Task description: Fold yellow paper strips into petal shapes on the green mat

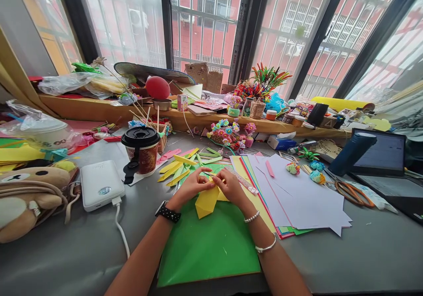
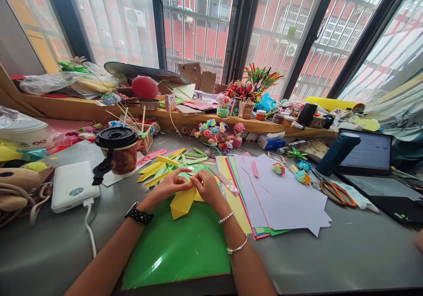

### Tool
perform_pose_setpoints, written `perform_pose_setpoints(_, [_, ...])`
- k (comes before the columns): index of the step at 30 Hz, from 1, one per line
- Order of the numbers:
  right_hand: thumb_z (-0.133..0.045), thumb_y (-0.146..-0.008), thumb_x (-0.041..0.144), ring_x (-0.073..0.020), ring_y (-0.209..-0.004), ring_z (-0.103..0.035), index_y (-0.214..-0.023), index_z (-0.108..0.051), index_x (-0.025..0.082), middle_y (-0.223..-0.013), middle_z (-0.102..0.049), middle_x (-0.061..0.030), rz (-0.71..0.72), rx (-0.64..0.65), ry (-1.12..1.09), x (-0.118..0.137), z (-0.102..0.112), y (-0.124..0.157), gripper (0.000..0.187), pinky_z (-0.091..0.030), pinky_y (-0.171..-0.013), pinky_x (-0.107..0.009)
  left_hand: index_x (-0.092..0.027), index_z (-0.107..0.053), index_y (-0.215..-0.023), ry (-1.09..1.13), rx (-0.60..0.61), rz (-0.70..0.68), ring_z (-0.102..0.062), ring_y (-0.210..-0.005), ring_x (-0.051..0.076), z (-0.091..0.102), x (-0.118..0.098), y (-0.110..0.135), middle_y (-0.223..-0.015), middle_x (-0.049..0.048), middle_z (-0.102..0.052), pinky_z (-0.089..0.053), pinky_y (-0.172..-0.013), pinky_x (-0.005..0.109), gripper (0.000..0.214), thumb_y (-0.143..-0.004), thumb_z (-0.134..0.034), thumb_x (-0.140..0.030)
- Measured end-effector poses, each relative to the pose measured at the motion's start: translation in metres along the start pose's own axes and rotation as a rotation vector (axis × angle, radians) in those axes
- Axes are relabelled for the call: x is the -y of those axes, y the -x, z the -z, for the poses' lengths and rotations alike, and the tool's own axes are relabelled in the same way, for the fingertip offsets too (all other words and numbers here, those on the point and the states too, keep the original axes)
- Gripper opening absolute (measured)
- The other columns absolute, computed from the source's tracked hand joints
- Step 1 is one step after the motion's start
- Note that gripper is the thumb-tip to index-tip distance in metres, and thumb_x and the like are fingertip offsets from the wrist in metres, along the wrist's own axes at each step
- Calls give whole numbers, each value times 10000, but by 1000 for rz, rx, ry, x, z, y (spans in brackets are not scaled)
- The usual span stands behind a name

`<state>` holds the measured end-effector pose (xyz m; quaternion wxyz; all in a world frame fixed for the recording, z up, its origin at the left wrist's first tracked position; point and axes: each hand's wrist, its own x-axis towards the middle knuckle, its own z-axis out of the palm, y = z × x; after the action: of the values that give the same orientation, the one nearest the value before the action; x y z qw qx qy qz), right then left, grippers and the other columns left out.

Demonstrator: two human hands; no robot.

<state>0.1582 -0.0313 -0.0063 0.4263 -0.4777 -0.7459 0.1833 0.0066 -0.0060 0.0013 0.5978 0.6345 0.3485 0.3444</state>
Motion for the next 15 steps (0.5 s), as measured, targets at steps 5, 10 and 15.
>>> perform_pose_setpoints(5, [-375,-819,278,-153,-639,-423,-644,-457,188,-659,-457,-19,4,-4,135,-1,-6,-1,213,-315,-579,-266,-163,-445,-926,-23,-16,15,-501,-526,99,1,3,-2,-550,-58,-524,-340,-503,201,484,-542,-679,-342])
perform_pose_setpoints(10, [-376,-823,257,-149,-645,-419,-650,-456,188,-695,-452,-24,-5,13,235,0,-7,-1,203,-307,-569,-259,-155,-437,-898,-35,-27,21,-488,-528,95,2,6,-4,-539,-57,-516,-342,-509,203,461,-543,-681,-319])
perform_pose_setpoints(15, [-367,-827,269,-132,-613,-408,-615,-434,188,-659,-431,-7,52,92,153,1,-2,-2,236,-307,-559,-253,-156,-430,-934,-60,42,36,-488,-546,95,7,4,-2,-562,-51,-522,-341,-514,204,471,-561,-675,-306])
